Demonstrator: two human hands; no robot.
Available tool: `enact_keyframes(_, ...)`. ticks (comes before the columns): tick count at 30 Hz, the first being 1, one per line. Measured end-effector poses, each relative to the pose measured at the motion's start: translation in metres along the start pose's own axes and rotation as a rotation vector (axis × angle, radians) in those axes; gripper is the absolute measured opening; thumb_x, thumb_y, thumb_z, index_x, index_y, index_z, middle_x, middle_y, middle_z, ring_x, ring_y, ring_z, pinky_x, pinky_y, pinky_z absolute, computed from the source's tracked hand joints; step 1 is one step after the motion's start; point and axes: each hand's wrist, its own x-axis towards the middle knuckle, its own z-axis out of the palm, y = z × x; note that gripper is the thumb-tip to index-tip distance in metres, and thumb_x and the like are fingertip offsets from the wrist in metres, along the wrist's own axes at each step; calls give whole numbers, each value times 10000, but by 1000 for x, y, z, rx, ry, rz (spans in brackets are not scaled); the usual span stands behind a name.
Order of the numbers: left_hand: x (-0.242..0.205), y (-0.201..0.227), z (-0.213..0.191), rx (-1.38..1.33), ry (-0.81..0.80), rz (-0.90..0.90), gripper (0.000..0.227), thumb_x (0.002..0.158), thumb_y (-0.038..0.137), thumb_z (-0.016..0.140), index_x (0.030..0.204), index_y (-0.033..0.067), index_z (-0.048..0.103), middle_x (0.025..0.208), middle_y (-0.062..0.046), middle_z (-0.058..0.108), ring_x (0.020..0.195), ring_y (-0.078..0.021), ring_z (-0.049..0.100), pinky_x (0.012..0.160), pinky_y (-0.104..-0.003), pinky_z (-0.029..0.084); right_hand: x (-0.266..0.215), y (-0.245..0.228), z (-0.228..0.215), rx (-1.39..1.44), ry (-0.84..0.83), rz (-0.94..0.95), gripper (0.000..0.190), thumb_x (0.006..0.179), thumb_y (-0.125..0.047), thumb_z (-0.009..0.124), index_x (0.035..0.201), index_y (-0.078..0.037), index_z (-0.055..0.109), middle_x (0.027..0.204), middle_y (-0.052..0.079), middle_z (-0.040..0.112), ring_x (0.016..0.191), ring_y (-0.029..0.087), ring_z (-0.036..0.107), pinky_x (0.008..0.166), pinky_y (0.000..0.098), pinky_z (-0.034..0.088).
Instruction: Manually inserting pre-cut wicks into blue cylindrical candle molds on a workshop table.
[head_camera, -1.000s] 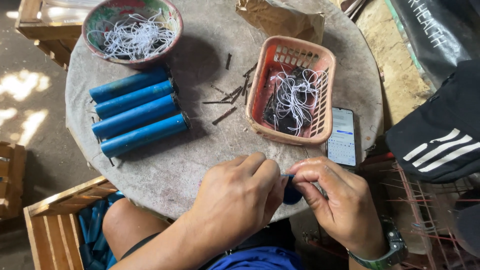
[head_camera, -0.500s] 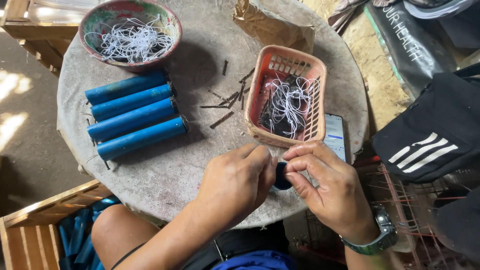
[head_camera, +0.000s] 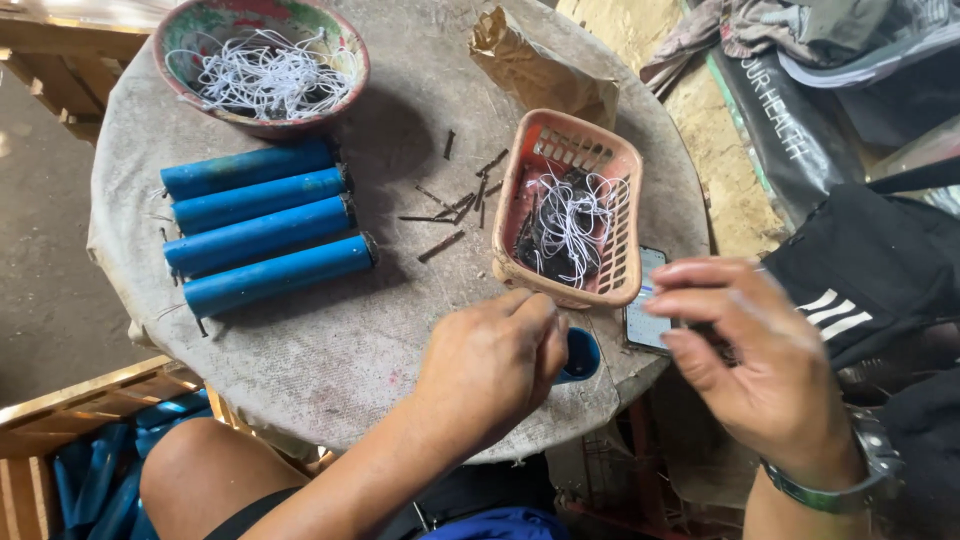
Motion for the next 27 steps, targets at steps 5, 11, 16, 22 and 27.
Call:
enact_keyframes(5, -2, 1, 2, -22, 53, 15, 203, 821, 172, 489, 643, 87, 446, 574, -55, 487, 443, -262, 486, 336, -398, 357, 3, 3, 14, 112, -205, -66, 142, 777, -134, 538, 902, -97, 596, 1069, 116, 521, 1036, 228, 528, 896, 332, 411)
enact_keyframes(11, -3, 2, 4, -18, 27, 17, 181, 810, 159, 492, 648, 87, 453, 573, -49, 479, 428, -252, 478, 322, -389, 343, 8, 7, 17, 184, -345, -128, 104, 798, -149, 501, 859, -99, 567, 1120, 128, 473, 1073, 258, 495, 876, 367, 396)
enact_keyframes(16, -1, 3, 5, -14, 26, 27, 158, 812, 171, 489, 683, 80, 491, 586, -53, 493, 444, -257, 499, 336, -390, 362, 16, 21, 18, 321, -472, -182, 124, 825, -161, 459, 835, -81, 554, 1126, 127, 454, 1045, 259, 488, 863, 370, 374)
enact_keyframes(22, -2, 6, 4, -5, 27, 51, 168, 812, 169, 490, 668, 92, 448, 589, -49, 484, 455, -255, 499, 359, -384, 368, 17, 33, 15, 261, -601, -282, 150, 831, -186, 449, 787, -82, 549, 1129, 148, 457, 1042, 277, 503, 865, 358, 359)
enact_keyframes(27, -4, 10, 6, 7, 19, 57, 196, 814, 158, 479, 633, 94, 441, 575, -51, 485, 409, -251, 477, 318, -383, 350, 23, 30, 11, 310, -686, -260, 164, 833, -213, 448, 821, -135, 591, 1036, 62, 508, 923, 204, 561, 786, 303, 389)
